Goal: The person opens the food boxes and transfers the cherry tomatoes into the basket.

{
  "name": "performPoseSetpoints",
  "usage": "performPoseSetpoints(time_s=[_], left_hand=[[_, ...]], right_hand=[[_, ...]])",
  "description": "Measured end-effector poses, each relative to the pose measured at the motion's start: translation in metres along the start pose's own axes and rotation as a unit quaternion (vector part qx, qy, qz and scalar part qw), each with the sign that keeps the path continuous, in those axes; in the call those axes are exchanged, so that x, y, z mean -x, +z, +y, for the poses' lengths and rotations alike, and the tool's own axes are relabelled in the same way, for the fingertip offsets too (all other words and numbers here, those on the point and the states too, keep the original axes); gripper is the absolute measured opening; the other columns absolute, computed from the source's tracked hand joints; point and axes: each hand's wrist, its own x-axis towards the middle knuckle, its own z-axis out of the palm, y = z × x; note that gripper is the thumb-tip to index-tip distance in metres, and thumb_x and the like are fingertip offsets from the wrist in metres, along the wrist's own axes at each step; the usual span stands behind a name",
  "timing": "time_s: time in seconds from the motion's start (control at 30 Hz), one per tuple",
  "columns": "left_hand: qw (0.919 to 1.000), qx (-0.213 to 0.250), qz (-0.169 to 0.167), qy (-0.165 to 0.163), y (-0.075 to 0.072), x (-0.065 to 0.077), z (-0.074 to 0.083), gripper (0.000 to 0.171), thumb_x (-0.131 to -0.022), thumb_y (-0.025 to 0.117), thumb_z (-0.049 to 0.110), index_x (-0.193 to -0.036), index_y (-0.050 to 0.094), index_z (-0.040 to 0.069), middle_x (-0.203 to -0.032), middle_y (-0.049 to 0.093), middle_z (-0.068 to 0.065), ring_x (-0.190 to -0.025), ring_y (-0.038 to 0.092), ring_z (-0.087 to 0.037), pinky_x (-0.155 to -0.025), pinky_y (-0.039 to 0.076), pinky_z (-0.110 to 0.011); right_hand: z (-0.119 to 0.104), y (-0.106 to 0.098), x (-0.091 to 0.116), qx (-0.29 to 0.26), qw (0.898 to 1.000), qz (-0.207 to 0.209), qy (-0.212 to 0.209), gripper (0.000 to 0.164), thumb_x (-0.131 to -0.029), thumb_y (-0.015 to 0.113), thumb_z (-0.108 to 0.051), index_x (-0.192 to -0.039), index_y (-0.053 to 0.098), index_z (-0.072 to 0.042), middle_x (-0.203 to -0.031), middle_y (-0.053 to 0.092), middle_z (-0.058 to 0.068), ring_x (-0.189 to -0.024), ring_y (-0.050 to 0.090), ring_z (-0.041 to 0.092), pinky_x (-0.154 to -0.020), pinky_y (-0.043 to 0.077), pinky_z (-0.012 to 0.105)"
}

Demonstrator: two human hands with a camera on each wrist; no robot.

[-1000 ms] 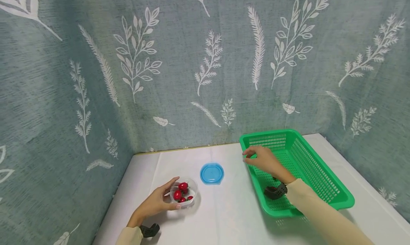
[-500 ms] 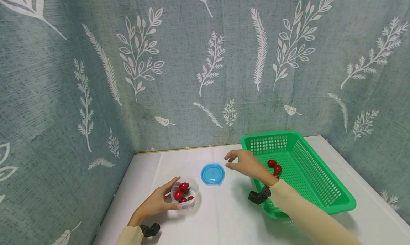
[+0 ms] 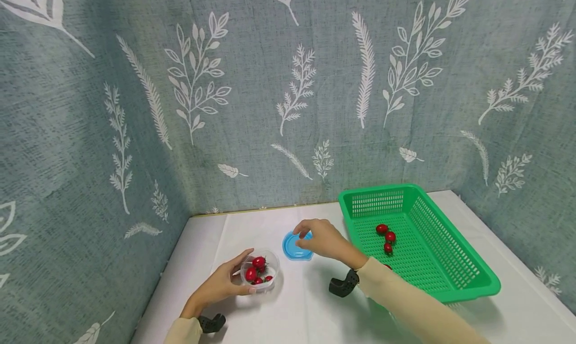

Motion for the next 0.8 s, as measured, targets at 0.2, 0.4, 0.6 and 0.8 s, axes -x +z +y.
performPoseSetpoints(time_s=[0.2,0.4,0.6,0.8], left_hand=[[1.0000,-0.003,-0.001,0.008,0.001,0.002,-0.001,0.106,-0.081,0.090,0.028,-0.164,0.027,0.013,-0.167,0.024,-0.019,-0.150,0.026,-0.047,-0.115,0.035,-0.056],[1.0000,-0.003,0.000,0.006,0.001,0.003,-0.001,0.106,-0.081,0.091,0.029,-0.164,0.027,0.014,-0.167,0.025,-0.018,-0.150,0.027,-0.046,-0.116,0.033,-0.058],[1.0000,-0.004,0.000,0.005,0.001,0.003,-0.001,0.106,-0.081,0.090,0.029,-0.164,0.027,0.015,-0.166,0.027,-0.019,-0.149,0.027,-0.047,-0.115,0.035,-0.059],[0.9999,0.002,-0.005,0.011,0.001,0.002,0.000,0.105,-0.083,0.089,0.028,-0.164,0.026,0.013,-0.166,0.027,-0.021,-0.149,0.027,-0.049,-0.114,0.036,-0.060]], right_hand=[[-0.009,0.016,-0.003,-0.007,1.000,-0.013,-0.016,0.017,-0.093,0.076,-0.018,-0.109,0.076,-0.014,-0.096,0.072,-0.002,-0.091,0.067,0.021,-0.075,0.055,0.038],[-0.020,0.032,-0.007,0.008,0.999,-0.023,-0.029,0.018,-0.091,0.078,-0.020,-0.108,0.076,-0.016,-0.095,0.074,-0.003,-0.089,0.068,0.019,-0.072,0.054,0.031],[-0.031,0.048,-0.010,0.016,0.998,-0.035,-0.057,0.018,-0.090,0.079,-0.018,-0.107,0.076,-0.013,-0.096,0.075,0.001,-0.090,0.069,0.018,-0.072,0.054,0.026],[-0.035,0.062,-0.012,0.022,0.997,-0.052,-0.054,0.022,-0.089,0.079,-0.016,-0.110,0.075,-0.010,-0.101,0.075,0.005,-0.091,0.070,0.019,-0.070,0.053,0.025]])
